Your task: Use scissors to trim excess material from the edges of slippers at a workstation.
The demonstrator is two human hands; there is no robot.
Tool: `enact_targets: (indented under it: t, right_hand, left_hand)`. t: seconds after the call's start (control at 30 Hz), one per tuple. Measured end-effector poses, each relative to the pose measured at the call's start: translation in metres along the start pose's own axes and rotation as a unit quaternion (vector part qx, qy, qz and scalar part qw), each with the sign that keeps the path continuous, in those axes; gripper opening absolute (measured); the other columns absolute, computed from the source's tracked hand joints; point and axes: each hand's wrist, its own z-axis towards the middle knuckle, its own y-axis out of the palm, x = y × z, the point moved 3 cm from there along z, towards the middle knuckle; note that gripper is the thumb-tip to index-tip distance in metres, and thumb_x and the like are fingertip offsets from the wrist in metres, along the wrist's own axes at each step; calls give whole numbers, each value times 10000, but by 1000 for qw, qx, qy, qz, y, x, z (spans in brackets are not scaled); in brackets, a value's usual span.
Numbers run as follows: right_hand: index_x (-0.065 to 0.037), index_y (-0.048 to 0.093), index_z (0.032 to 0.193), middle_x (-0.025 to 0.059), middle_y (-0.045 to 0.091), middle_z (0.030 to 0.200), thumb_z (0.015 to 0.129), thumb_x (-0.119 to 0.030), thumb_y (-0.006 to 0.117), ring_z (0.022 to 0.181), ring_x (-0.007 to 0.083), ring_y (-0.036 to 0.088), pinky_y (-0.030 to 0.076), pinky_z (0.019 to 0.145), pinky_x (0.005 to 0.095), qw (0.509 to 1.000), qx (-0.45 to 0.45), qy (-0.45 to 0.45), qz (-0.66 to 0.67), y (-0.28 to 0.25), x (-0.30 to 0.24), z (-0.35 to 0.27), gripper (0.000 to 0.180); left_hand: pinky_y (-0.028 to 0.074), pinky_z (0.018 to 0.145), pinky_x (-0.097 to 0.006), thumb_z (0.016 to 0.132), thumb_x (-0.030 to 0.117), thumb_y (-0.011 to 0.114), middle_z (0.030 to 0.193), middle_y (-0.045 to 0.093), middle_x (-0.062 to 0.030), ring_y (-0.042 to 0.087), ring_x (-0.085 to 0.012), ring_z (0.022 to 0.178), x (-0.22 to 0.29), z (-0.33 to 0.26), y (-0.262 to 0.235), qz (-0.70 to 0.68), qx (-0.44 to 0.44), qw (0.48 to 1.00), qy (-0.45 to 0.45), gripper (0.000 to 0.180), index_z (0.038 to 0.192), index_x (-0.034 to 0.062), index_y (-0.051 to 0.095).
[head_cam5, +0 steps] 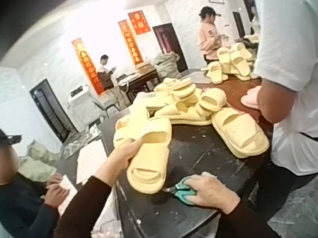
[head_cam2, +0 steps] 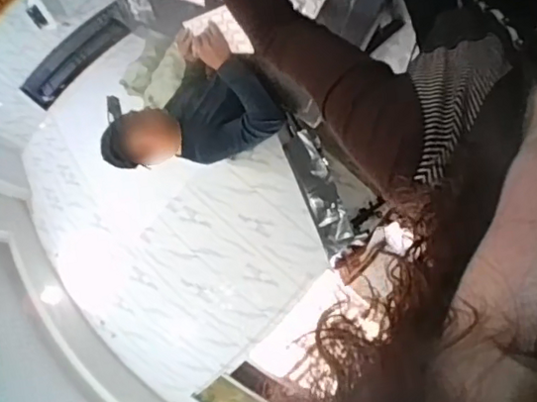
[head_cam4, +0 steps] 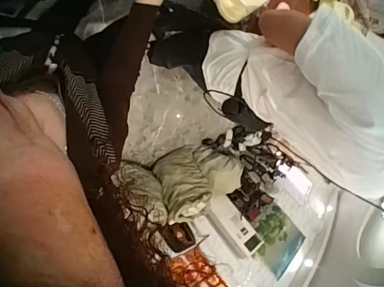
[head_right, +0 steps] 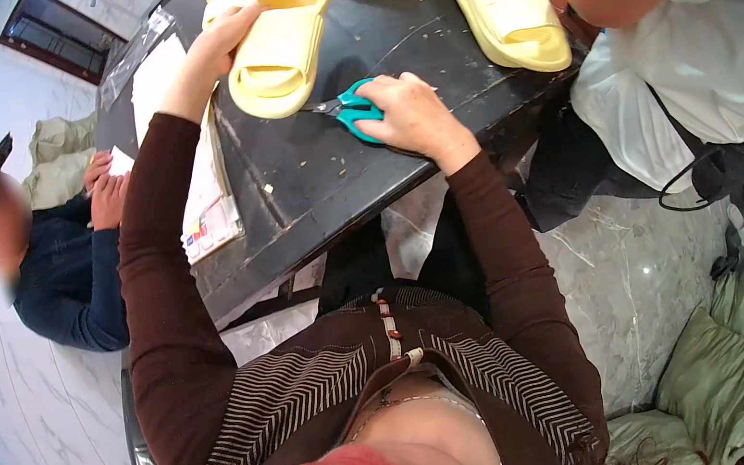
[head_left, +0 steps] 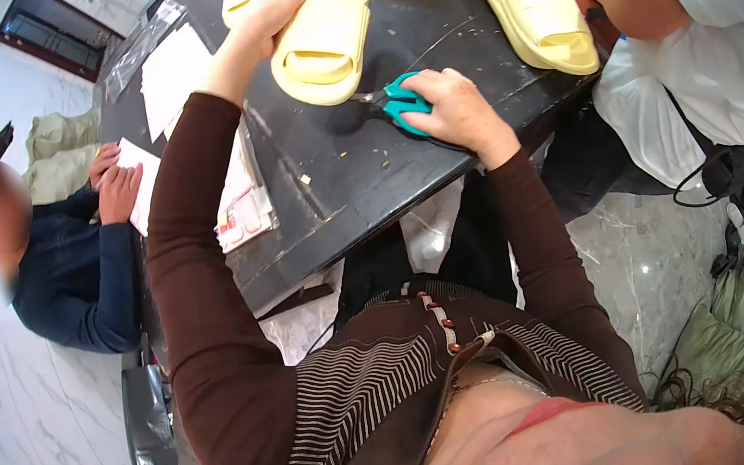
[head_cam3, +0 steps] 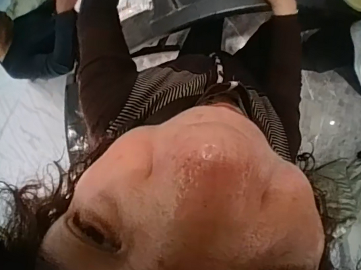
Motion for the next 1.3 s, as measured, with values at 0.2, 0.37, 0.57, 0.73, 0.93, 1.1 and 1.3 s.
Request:
enact_targets:
  t: [0.2, 0.37, 0.57, 0.73, 0.93, 1.1, 1.3]
  right_hand:
    - [-62, 655, 948, 99, 662, 888, 733, -201, 728, 781, 298, 615, 468, 731, 372, 995, -75, -48, 38, -8, -10, -1, 267]
    - [-33, 633, 999, 86, 645, 906, 699, -146, 749, 803, 290, 589, 469, 747, 364, 993, -55, -46, 91, -8, 3, -6, 341]
    - [-26, 592, 1102, 78, 625, 1000, 678, -109, 764, 842, 267, 590, 469, 795, 382, 998, 18, -60, -6, -26, -35, 8, 465]
    - [-51, 579, 1109, 70, 610, 990, 674, -139, 781, 839, 245, 597, 439, 820, 383, 981, -9, -114, -157, -34, -72, 29, 487]
    - [-71, 584, 1085, 62, 594, 956, 674, -179, 789, 835, 243, 603, 416, 816, 385, 946, 0, -176, -272, -41, -90, 35, 472]
    - [-94, 579, 1049, 20, 541, 872, 669, -230, 808, 790, 179, 585, 400, 794, 365, 930, 17, -198, -310, -39, -95, 36, 464]
    - [-96, 572, 1042, 20, 524, 851, 669, -231, 807, 788, 173, 583, 398, 790, 367, 925, 10, -202, -321, -35, -97, 38, 461]
  left_hand:
    - [573, 734, -301, 950, 261, 578, 1015, 683, -119, 686, -172, 860, -37, -93, -57, -112, 64, 990, -56, 363, 1151, -41, 563]
    - [571, 755, -298, 952, 254, 573, 1047, 665, -129, 677, -174, 886, -73, -155, -80, -216, 143, 964, -54, 366, 1154, -49, 540]
    - [575, 774, -302, 962, 238, 554, 1077, 648, -122, 667, -168, 908, -74, -213, -47, -351, 94, 926, -101, 355, 1191, -29, 510]
    - [590, 769, -296, 956, 263, 592, 1048, 681, -117, 694, -170, 884, -79, -217, -27, -408, 33, 905, -117, 351, 1167, -17, 569]
    - [572, 830, -311, 955, 226, 559, 1167, 602, -140, 651, -177, 1007, -68, -219, -13, -340, 35, 936, -86, 414, 1267, -17, 438]
    - [568, 842, -310, 948, 229, 569, 1172, 596, -146, 648, -188, 1022, -67, -223, -11, -318, 31, 945, -68, 467, 1308, -18, 401]
    - [568, 842, -308, 942, 233, 584, 1170, 597, -161, 654, -196, 1020, -71, -223, -12, -326, 23, 943, -59, 486, 1304, -35, 401]
